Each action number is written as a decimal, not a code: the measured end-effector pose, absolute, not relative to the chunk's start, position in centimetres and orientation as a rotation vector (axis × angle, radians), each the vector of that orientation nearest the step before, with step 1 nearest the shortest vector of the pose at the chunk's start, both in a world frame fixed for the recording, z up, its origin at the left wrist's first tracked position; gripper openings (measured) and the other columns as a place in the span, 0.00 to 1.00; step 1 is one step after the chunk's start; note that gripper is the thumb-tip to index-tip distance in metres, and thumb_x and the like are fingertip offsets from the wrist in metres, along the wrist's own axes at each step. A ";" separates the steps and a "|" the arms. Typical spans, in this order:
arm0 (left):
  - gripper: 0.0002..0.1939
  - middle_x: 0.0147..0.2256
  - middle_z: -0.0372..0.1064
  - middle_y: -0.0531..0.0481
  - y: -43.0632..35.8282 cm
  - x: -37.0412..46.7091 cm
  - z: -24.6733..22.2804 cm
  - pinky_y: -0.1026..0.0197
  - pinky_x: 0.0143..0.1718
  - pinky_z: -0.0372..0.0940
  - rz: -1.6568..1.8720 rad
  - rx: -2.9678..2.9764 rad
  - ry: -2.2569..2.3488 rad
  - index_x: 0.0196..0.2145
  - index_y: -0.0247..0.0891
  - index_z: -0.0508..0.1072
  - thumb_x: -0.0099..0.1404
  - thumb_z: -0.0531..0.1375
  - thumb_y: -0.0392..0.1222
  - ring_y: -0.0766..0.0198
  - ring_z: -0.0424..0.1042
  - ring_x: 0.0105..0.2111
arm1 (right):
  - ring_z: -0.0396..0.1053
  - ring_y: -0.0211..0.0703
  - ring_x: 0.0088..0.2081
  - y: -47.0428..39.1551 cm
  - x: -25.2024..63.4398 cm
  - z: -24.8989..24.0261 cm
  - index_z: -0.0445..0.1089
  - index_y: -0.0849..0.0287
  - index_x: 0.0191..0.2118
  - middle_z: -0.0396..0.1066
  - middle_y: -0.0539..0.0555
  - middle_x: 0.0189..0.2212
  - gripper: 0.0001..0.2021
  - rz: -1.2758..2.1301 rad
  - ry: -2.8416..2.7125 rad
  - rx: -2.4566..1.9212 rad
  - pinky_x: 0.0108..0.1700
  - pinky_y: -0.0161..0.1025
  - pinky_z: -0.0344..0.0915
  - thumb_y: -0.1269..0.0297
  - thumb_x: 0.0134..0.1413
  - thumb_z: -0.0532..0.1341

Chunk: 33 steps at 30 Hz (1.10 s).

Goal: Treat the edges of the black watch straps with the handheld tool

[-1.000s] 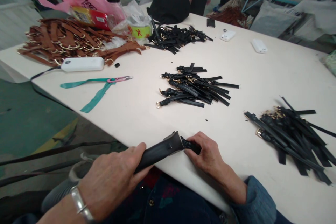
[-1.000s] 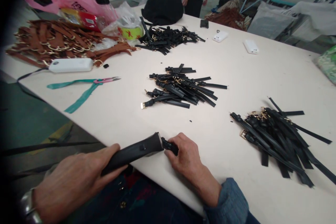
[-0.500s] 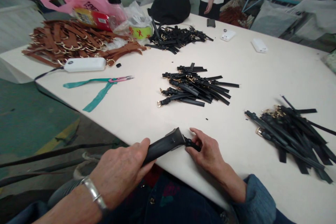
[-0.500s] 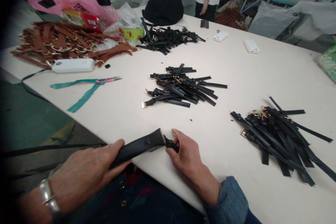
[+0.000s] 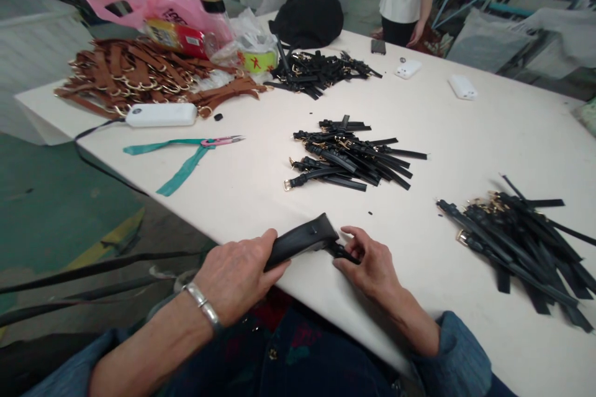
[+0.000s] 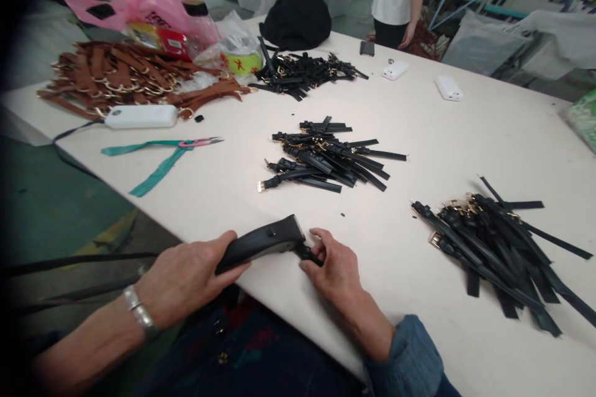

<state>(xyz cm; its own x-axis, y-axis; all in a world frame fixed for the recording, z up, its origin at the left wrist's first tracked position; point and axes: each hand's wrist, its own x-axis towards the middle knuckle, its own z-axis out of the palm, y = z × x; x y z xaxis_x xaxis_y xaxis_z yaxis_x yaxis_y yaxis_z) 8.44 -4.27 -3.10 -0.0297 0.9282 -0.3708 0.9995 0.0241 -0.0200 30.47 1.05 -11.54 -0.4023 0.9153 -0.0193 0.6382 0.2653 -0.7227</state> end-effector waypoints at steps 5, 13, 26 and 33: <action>0.25 0.24 0.69 0.46 -5.3 5.2 -2.7 0.58 0.25 0.58 -0.417 1.902 2.161 0.36 0.40 0.63 0.58 0.40 0.61 0.54 0.70 0.27 | 0.66 0.40 0.32 1.0 30.5 -11.3 0.68 0.53 0.41 0.68 0.51 0.30 0.14 0.730 -2.261 -1.214 0.34 0.36 0.62 0.70 0.44 0.59; 0.25 0.25 0.69 0.47 -6.7 3.9 -2.2 0.57 0.29 0.59 -0.350 1.863 2.152 0.39 0.42 0.63 0.58 0.41 0.62 0.54 0.71 0.29 | 0.65 0.40 0.35 1.5 30.3 -10.8 0.68 0.55 0.38 0.67 0.54 0.36 0.12 0.572 -2.379 -1.021 0.35 0.36 0.63 0.75 0.49 0.53; 0.21 0.26 0.70 0.49 -7.3 4.6 -2.7 0.57 0.25 0.58 -0.437 1.883 1.972 0.33 0.44 0.63 0.58 0.41 0.60 0.52 0.71 0.28 | 0.61 0.45 0.37 0.9 29.3 -10.9 0.65 0.58 0.40 0.67 0.54 0.33 0.12 0.621 -2.433 -1.028 0.39 0.43 0.60 0.63 0.48 0.60; 0.19 0.26 0.70 0.50 -6.8 5.1 -1.9 0.59 0.24 0.57 -0.487 1.888 1.969 0.33 0.44 0.63 0.59 0.41 0.58 0.56 0.71 0.27 | 0.62 0.43 0.35 1.2 28.7 -11.1 0.67 0.56 0.42 0.65 0.54 0.32 0.12 0.610 -2.439 -1.040 0.37 0.41 0.61 0.63 0.49 0.58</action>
